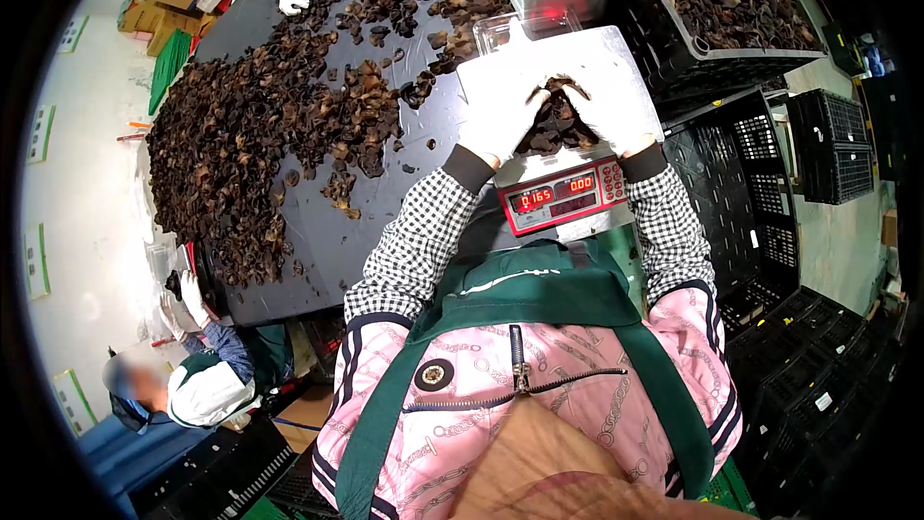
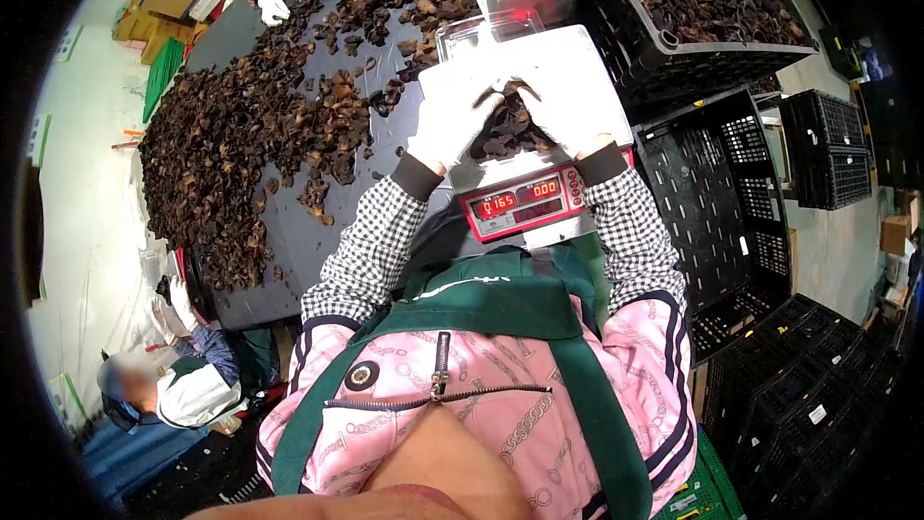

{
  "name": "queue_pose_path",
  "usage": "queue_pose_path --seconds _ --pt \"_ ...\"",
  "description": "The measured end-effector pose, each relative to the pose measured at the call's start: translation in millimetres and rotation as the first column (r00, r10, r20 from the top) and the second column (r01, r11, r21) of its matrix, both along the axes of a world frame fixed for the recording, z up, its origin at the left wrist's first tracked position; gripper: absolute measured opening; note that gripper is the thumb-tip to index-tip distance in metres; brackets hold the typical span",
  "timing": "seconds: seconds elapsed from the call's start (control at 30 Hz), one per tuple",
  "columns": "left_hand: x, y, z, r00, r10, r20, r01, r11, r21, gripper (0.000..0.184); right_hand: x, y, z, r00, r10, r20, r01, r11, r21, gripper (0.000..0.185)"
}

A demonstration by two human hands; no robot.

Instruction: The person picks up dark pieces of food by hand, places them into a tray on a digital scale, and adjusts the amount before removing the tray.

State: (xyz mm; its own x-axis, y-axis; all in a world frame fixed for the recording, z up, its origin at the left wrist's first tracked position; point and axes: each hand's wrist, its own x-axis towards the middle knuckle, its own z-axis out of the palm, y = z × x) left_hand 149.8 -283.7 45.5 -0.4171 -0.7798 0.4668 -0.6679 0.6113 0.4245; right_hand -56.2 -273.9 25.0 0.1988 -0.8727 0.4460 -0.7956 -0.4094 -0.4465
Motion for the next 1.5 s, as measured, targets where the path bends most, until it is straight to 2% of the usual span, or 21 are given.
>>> queue_pose_path --seconds 0.1,0.13,0.23,0.33,0.37,0.43,0.5,0.53,0.63,0.7,0.73,0.83,0.87,0.9,0.97,1.03,1.13,1.23,1.37,1.4,1.5 --pt "2 -4 -17 0.986 -0.1 0.132 0.114 0.988 -0.104 0.025 -11 -3 10 0.962 -0.128 -0.242 0.096 0.986 -0.139 0.021" --pt "2 -4 -21 0.992 -0.125 0.037 0.124 0.992 0.028 0.024 -19 -6 3 0.957 -0.154 -0.245 0.095 0.967 -0.236 0.02" --pt "2 -7 -25 0.997 -0.048 0.06 0.042 0.994 0.101 0.023 -30 -5 -8 0.951 -0.162 -0.263 0.128 0.982 -0.14 0.024" --pt "-5 -1 -11 0.997 -0.045 0.064 0.048 0.998 -0.044 0.026 -30 -3 -10 0.965 -0.169 -0.201 0.116 0.961 -0.251 0.024" --pt "-9 3 -2 0.997 -0.031 0.069 0.038 0.994 -0.101 0.027 -31 -5 -10 0.982 -0.153 -0.107 0.134 0.976 -0.17 0.021" --pt "-21 14 9 0.992 -0.127 0.027 0.128 0.99 -0.052 0.03 -33 -5 -4 0.986 -0.142 0.084 0.143 0.99 0.004 0.017" --pt "-37 29 36 0.965 -0.221 0.141 0.204 0.97 0.129 0.032 -29 -3 4 0.96 -0.101 0.262 0.116 0.992 -0.045 0.015" --pt "-42 29 22 0.957 -0.223 0.184 0.232 0.972 -0.028 0.032 -26 -1 5 0.938 -0.103 0.33 0.126 0.991 -0.048 0.015" --pt "-48 26 6 0.932 -0.228 0.282 0.236 0.972 0.006 0.032 -25 4 6 0.908 -0.157 0.387 0.166 0.986 0.011 0.017" --pt "-38 29 14 0.969 -0.18 0.171 0.194 0.979 -0.067 0.024 -28 5 2 0.896 -0.174 0.409 0.187 0.982 0.008 0.018" --pt "-36 30 19 0.985 -0.168 -0.044 0.168 0.986 0.002 0.018 -31 8 2 0.9 -0.175 0.399 0.178 0.984 0.029 0.018" --pt "-8 20 22 0.962 -0.01 -0.274 0.073 0.973 0.22 0.021 -36 10 7 0.91 -0.169 0.378 0.147 0.985 0.087 0.019" --pt "6 18 23 0.956 0.085 -0.281 0.005 0.952 0.305 0.023 -37 5 4 0.955 -0.067 0.29 0.08 0.996 -0.034 0.021" --pt "20 13 25 0.908 0.146 -0.392 0.07 0.871 0.486 0.023 -32 4 10 0.968 -0.028 0.248 0.044 0.997 -0.058 0.023" --pt "39 17 30 0.706 0.306 -0.638 0.186 0.79 0.585 0.023 -21 2 26 0.986 0.04 0.16 -0.024 0.995 -0.098 0.026" --pt "61 23 33 0.685 0.334 -0.648 0.161 0.797 0.582 0.023 -21 3 14 1.0 0.011 -0.008 -0.012 0.995 -0.095 0.034" --pt "105 20 -27 0.791 0.404 -0.46 -0.136 0.849 0.51 0.017 -23 7 5 0.958 -0.081 -0.275 0.076 0.997 -0.026 0.04" --pt "133 29 -77 0.85 0.485 -0.205 -0.372 0.828 0.419 0.016 -18 12 7 0.981 -0.123 -0.148 0.105 0.987 -0.123 0.038" --pt "146 39 -114 0.871 0.485 -0.079 -0.394 0.786 0.476 0.021 -5 31 26 0.997 -0.026 0.071 0.02 0.996 0.081 0.024" --pt "150 39 -132 0.88 0.47 -0.077 -0.384 0.796 0.467 0.02 -4 39 38 1.0 -0.013 -0.004 0.013 0.999 -0.038 0.02" --pt "145 45 -132 0.879 0.471 -0.074 -0.401 0.815 0.417 0.017 -7 61 41 0.985 -0.067 -0.162 0.056 0.996 -0.071 0.022"
